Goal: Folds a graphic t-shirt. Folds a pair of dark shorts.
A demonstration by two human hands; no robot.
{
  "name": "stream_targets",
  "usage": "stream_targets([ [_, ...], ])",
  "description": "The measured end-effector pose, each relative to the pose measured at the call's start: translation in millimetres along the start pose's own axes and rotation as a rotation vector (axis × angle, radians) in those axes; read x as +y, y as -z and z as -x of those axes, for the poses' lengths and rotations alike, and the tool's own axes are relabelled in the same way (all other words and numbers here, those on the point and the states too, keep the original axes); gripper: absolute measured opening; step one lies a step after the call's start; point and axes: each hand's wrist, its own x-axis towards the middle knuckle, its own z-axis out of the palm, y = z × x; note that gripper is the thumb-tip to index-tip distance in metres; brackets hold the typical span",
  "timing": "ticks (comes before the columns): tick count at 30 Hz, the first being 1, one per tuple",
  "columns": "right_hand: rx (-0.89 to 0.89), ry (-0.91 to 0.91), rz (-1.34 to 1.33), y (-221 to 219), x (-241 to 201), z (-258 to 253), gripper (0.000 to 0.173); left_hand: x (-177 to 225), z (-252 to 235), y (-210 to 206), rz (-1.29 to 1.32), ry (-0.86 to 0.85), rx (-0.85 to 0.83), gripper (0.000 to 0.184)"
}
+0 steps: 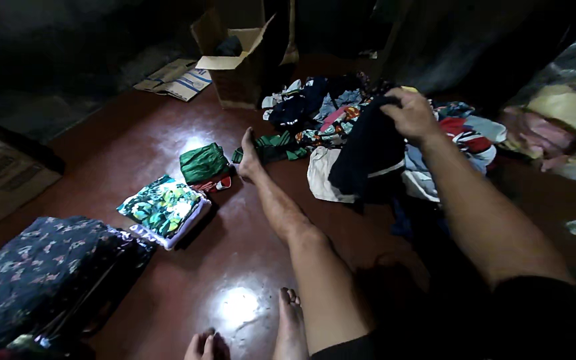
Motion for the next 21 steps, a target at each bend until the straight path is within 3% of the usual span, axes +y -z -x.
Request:
stream_targets([
  [1,-0.026,0.070,-0.073,4,-29,1,0.019,15,-2,-5,0.066,-0.091,0.026,0.029],
  [3,-0.131,0.187,-0.212,4,-86,9,0.012,89,7,-5,0.229,-0.290,0.052,0.034],
  [4,-0.199,0.240,-0.251,1,-115,15,0.010,138,18,0,0.312,-0.387,0.048,0.046],
  [7,-0.421,0.380,-0.286,-21,-192,41,0.006,262,56,21,0.435,-0.623,0.014,0.108],
  [8,-0.497,0.422,-0.271,-31,-212,50,0.005,284,60,28,0.409,-0.669,0.046,0.107],
  [11,-0.677,0.567,-0.131,-50,-252,57,0.004,297,51,70,0.265,-0.733,0.213,0.034],
  [12,-0.721,0.604,-0.078,-52,-257,53,0.004,288,49,95,0.262,-0.712,0.211,0.024],
  [15,-0.866,0.564,-0.065,-55,-266,35,0.012,256,64,178,0.316,-0.674,0.284,0.021],
  [18,-1.006,0.533,0.027,-74,-271,23,0.009,267,93,231,0.381,-0.642,0.365,0.018],
  [21,-0.774,0.698,0.209,-114,-275,26,0.009,290,122,257,0.412,-0.600,0.337,0.012],
])
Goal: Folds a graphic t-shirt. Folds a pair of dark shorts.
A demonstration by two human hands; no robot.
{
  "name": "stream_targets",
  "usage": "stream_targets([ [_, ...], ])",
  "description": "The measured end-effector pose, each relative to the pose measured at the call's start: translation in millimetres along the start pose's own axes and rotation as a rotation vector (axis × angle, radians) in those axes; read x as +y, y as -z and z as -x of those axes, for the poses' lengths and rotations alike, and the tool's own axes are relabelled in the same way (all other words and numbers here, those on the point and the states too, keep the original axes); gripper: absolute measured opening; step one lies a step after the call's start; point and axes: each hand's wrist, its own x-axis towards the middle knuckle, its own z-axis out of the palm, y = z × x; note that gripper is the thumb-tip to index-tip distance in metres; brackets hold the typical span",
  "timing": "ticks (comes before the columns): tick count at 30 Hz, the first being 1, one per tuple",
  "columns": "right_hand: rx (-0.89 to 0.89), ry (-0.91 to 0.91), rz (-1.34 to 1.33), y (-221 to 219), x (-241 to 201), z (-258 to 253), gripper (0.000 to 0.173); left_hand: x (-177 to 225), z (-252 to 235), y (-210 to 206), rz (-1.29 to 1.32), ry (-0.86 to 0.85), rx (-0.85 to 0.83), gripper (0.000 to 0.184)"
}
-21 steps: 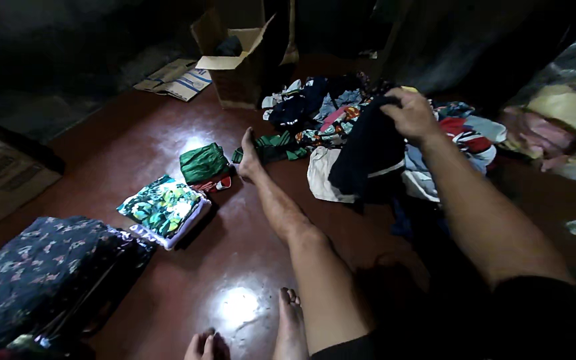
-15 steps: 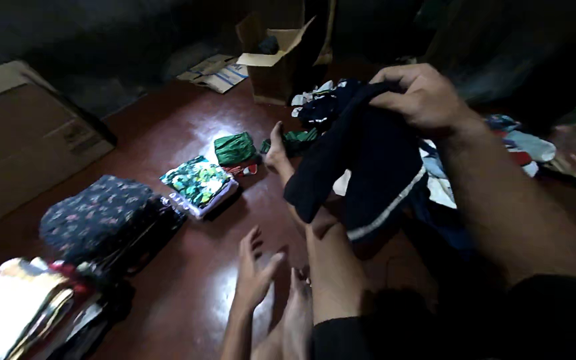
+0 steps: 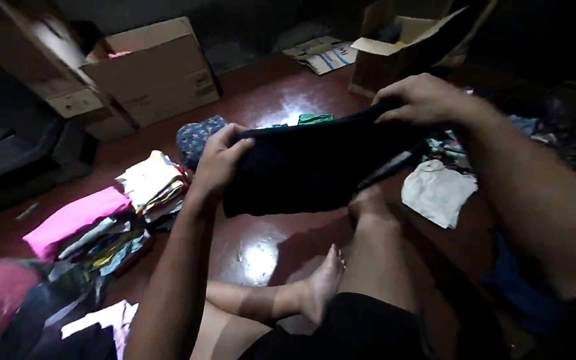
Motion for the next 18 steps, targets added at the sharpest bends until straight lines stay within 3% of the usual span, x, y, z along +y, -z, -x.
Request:
stream_targets([
  [2,0.194,0.049,0.017,-30,-16,-11,0.029,20,0,2,0.101,0.068,0.012,0.011],
  [5,0.332,0.312,-0.239,-83,-94,8,0.096,38,-5,-2,0.262,0.187,0.099,0.012],
  [6,0.342,0.391,-0.353,-104,-124,18,0.113,39,-8,-6,0.310,0.217,0.132,0.013],
  [7,0.365,0.453,-0.435,-123,-147,21,0.119,38,-11,-11,0.352,0.237,0.160,0.014],
  [8,0.410,0.482,-0.487,-140,-161,21,0.112,36,-13,-15,0.382,0.254,0.178,0.016],
  [10,0.523,0.412,-0.671,-160,-173,11,0.078,29,-11,-20,0.431,0.249,0.173,0.024],
  [12,0.482,0.265,-1.001,-157,-174,1,0.045,18,0,-14,0.357,0.121,0.085,0.039],
  [14,0.377,0.113,-1.379,-143,-174,-6,0.022,2,24,-3,0.020,0.015,0.009,0.080],
  [16,0.268,0.040,-1.583,-131,-171,-10,0.021,-32,50,-3,-0.265,-0.008,-0.022,0.110],
  [17,0.227,0.056,-1.577,-128,-167,-11,0.022,-53,59,-3,-0.314,0.004,-0.012,0.104],
  [18,0.201,0.085,-1.502,-125,-163,-13,0.023,-72,67,0,-0.337,0.026,-0.006,0.084],
])
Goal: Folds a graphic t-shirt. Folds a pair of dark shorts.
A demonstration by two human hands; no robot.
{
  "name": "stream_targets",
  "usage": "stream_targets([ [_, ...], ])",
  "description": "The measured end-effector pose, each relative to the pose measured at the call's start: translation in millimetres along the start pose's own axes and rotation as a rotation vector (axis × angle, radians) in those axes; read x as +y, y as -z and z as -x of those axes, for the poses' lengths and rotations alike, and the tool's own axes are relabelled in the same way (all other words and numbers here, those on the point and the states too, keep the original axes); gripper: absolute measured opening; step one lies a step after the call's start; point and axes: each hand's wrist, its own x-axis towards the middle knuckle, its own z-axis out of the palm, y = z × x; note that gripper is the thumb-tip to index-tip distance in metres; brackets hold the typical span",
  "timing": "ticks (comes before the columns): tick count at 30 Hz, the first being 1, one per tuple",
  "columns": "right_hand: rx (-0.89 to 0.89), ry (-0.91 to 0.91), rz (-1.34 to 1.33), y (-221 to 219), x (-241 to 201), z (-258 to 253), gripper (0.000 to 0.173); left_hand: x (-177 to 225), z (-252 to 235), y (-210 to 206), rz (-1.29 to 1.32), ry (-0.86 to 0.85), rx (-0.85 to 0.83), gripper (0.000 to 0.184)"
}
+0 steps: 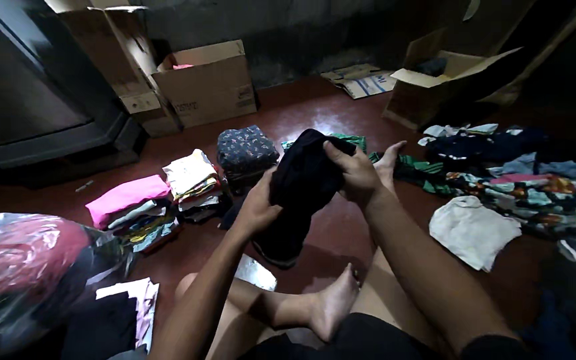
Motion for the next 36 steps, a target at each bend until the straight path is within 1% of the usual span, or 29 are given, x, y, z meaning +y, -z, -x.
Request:
stream_targets([
  [1,-0.051,0.013,0.071,7,-4,-6,0.022,-16,5,2,0.013,0.014,-0.017,0.060],
  [2,-0.087,0.020,0.143,14,-8,-14,0.020,-27,9,11,0.029,0.008,-0.054,0.039],
  [3,-0.113,0.016,0.215,22,-13,-20,0.019,-32,12,23,0.032,-0.017,-0.090,0.026],
  [4,-0.142,0.013,0.276,30,-19,-26,0.018,-31,14,37,0.009,-0.046,-0.121,0.022],
  [6,-0.224,0.002,0.342,45,-28,-34,0.020,-20,14,66,-0.099,-0.100,-0.154,0.020],
  [8,-0.296,-0.006,0.370,50,-37,-41,0.021,-4,13,90,-0.259,-0.158,-0.190,0.020],
  [11,-0.324,0.028,0.442,48,-57,-47,0.017,11,4,119,-0.428,-0.262,-0.237,0.017],
  [13,-0.308,0.067,0.481,45,-71,-52,0.015,29,-2,138,-0.416,-0.259,-0.288,0.018],
  [15,-0.275,0.095,0.514,44,-85,-57,0.014,41,-3,153,-0.383,-0.288,-0.275,0.020],
  [18,-0.220,0.130,0.543,49,-97,-65,0.009,53,-4,177,-0.405,-0.290,-0.245,0.020],
  [21,-0.257,0.163,0.521,54,-103,-68,0.008,61,-3,200,-0.446,-0.296,-0.229,0.020],
  [24,-0.257,0.219,0.503,52,-107,-60,0.011,75,8,212,-0.458,-0.243,-0.170,0.019],
  [26,-0.208,0.263,0.496,39,-111,-36,0.012,82,22,214,-0.405,-0.274,-0.125,0.022],
  [27,-0.244,0.321,0.448,45,-110,-33,0.010,85,28,215,-0.326,-0.324,-0.096,0.024],
  [28,-0.340,0.391,0.378,60,-108,-42,0.008,85,34,214,-0.209,-0.381,-0.067,0.026],
  [29,-0.446,0.462,0.326,72,-105,-50,0.010,83,36,212,-0.069,-0.443,-0.044,0.028],
  [30,-0.517,0.512,0.274,79,-100,-57,0.012,79,35,207,0.068,-0.502,-0.022,0.031],
  [31,-0.530,0.520,0.226,80,-95,-60,0.013,72,30,201,0.185,-0.532,0.007,0.032],
  [32,-0.478,0.477,0.182,78,-88,-62,0.012,64,22,194,0.297,-0.516,0.053,0.031],
  [33,-0.342,0.382,0.123,71,-80,-62,0.011,54,13,185,0.398,-0.441,0.120,0.027],
  [34,-0.147,0.253,0.057,57,-72,-63,0.011,44,3,176,0.478,-0.323,0.206,0.022],
  [35,0.057,0.118,-0.012,39,-68,-64,0.011,35,-7,166,0.534,-0.174,0.297,0.021],
  [36,0.209,0.010,-0.091,23,-63,-66,0.011,30,-17,155,0.593,-0.018,0.383,0.021],
])
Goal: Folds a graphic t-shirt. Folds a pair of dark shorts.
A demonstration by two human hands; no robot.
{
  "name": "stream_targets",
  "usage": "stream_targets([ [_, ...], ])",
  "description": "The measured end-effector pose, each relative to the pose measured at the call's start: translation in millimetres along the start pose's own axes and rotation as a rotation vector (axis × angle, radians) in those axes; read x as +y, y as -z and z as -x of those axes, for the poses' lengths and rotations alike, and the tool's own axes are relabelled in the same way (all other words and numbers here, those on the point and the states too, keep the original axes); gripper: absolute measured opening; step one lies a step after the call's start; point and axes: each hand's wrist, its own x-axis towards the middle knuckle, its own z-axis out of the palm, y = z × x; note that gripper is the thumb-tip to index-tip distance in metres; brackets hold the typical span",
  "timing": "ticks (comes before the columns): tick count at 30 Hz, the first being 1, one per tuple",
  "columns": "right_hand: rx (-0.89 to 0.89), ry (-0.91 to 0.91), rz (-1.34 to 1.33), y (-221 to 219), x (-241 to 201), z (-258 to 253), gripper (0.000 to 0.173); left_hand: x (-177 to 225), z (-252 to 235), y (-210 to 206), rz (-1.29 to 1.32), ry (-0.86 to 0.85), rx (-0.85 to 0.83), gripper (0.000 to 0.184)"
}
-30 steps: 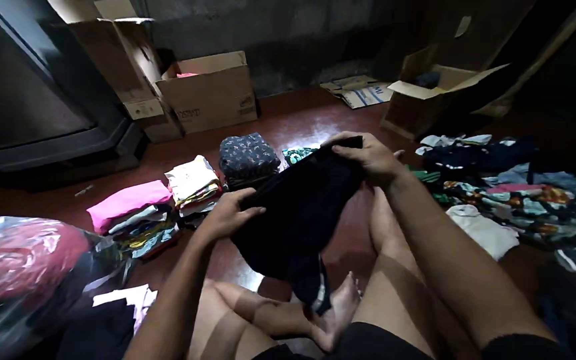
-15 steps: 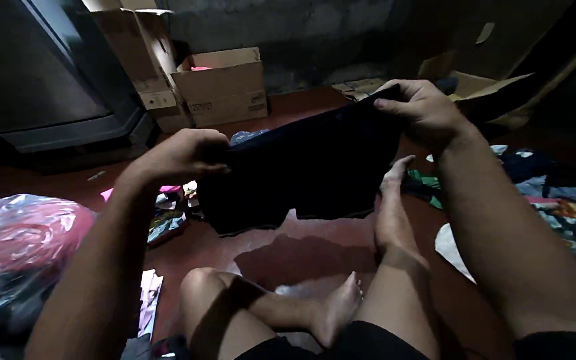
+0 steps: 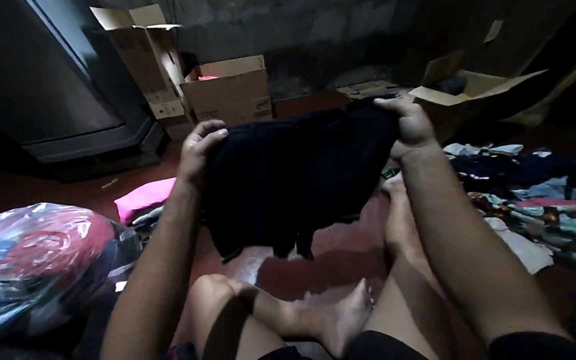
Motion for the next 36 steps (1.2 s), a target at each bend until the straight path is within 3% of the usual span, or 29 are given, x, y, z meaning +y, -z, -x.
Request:
stream_targets([
  [2,0.066,-0.032,0.001,-17,12,6,0.016,-11,-3,-23,0.113,0.190,0.222,0.024],
  [4,-0.033,0.033,0.124,-28,19,23,0.023,-4,7,-46,0.124,0.212,0.281,0.024],
  [11,-0.640,0.202,0.261,-53,17,66,0.026,40,48,-92,-0.005,-0.088,-0.073,0.031],
  [14,-0.879,0.225,0.263,-54,11,68,0.047,45,52,-95,-0.077,-0.198,-0.164,0.031],
  [16,-0.892,0.257,0.254,-56,12,65,0.048,44,54,-92,-0.164,-0.237,-0.194,0.031],
  [19,-0.745,0.333,0.361,-62,17,69,0.035,41,63,-85,-0.303,-0.271,-0.305,0.036],
  [23,-0.431,0.488,0.597,-69,33,82,0.020,27,64,-91,-0.476,-0.351,-0.417,0.082],
  [25,-0.385,0.581,0.737,-74,35,80,0.024,19,63,-91,-0.498,-0.395,-0.349,0.067],
  [27,-0.489,0.604,0.817,-72,33,68,0.031,12,62,-83,-0.405,-0.390,-0.348,0.052],
  [32,-0.837,0.428,1.194,-40,40,31,0.058,3,56,-59,-0.136,-0.276,-0.339,0.041],
  [34,-0.942,0.376,1.280,-25,46,23,0.051,2,51,-50,-0.084,-0.262,-0.295,0.037],
  [36,-0.979,0.484,1.248,-20,40,20,0.039,-7,48,-38,-0.125,-0.250,-0.284,0.038],
])
